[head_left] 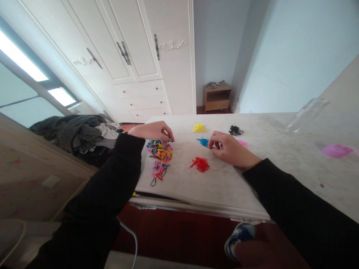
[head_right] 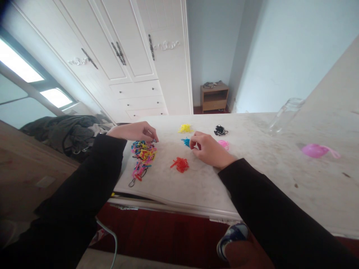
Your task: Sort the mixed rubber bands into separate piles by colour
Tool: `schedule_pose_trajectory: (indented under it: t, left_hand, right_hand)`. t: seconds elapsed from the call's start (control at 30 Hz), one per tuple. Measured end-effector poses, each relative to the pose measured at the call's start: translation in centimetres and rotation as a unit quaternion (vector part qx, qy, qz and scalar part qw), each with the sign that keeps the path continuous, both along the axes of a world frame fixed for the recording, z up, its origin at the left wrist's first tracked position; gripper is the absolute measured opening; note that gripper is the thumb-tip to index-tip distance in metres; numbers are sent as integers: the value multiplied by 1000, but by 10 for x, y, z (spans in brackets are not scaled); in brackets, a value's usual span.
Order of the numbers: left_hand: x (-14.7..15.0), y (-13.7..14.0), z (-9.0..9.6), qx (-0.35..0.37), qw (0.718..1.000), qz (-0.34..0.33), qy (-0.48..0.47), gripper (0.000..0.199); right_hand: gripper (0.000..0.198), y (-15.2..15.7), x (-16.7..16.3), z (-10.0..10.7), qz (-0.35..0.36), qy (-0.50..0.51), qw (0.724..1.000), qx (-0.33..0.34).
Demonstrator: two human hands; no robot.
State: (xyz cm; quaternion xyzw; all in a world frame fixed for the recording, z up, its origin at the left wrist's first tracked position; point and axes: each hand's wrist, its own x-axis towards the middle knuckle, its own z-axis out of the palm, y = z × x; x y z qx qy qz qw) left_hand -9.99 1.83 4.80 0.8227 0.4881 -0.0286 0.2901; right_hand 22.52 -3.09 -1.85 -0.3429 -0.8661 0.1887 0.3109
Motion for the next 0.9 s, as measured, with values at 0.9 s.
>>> schedule_pose_trajectory:
  t: [0.9]
  left_hand:
    - [2, -2, -3, -19, 990, 2, -141, 43]
  right_hand:
    - [18, -1, -1, 2, 2, 2, 1000, -4]
